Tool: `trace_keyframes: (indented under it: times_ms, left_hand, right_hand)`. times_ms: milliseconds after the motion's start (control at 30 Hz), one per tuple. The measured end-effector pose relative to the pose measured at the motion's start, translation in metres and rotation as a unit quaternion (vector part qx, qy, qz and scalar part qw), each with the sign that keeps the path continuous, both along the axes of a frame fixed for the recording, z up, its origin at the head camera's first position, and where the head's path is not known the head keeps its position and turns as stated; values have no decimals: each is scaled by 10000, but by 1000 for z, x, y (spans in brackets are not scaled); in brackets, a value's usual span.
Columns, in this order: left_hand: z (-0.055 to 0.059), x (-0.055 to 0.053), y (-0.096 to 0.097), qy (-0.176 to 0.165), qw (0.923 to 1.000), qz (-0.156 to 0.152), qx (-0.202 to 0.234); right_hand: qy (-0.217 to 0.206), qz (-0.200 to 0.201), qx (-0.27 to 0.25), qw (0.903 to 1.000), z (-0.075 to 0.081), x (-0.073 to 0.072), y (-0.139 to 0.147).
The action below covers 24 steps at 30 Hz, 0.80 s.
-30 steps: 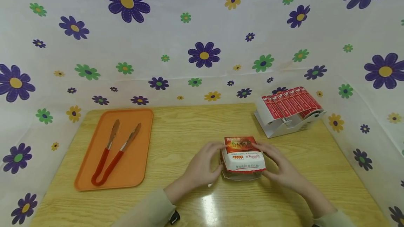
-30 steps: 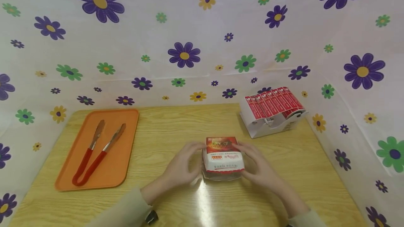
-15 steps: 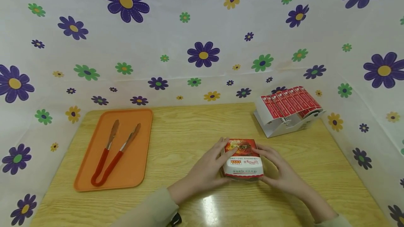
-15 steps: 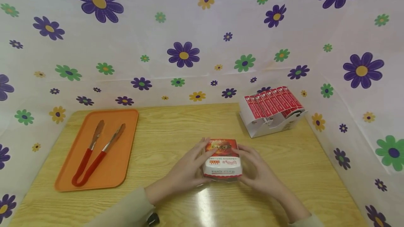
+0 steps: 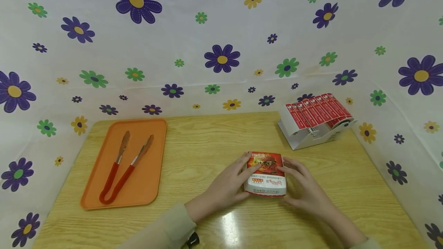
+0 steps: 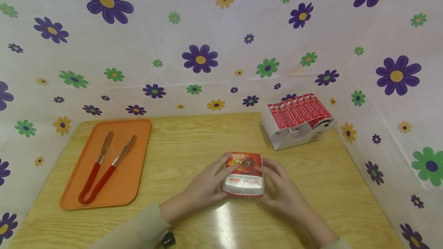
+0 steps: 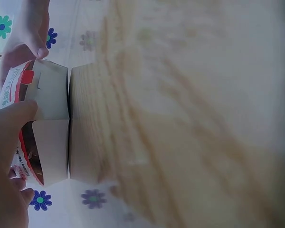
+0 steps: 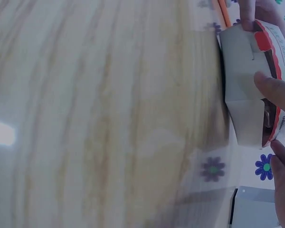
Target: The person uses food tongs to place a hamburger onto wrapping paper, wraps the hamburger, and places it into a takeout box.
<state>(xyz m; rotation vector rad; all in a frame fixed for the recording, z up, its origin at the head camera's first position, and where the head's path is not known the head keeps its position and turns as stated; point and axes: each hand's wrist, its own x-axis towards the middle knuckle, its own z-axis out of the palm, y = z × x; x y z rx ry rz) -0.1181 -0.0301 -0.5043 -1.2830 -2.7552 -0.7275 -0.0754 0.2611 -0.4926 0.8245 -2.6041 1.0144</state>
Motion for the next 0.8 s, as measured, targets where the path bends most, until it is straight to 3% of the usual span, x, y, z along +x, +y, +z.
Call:
trace_keyframes:
  times_ms: [133,300,433,667,800]
  left_hand:
    - [0,0,0,235,9996,-13,-125]
    - [-1,-1,0,490,9987,-40,-163]
    - [-2,-1,0,395,9992,-37,-89]
    - [-5,-3,1,-73,9999,107,-14]
    - [-2,-5,-1,-28,9999,164,-4]
  right_hand:
    - [299,-133,235,9992,0,0,-2]
    - [289,-317,579,9974,0,0,-3]
    - [356,-305,514,9976,-2,-1,-4]
    - [379,-353,311,9982,-7,-3,-7]
    - [423,-318,329,9981,-6,-6,-8]
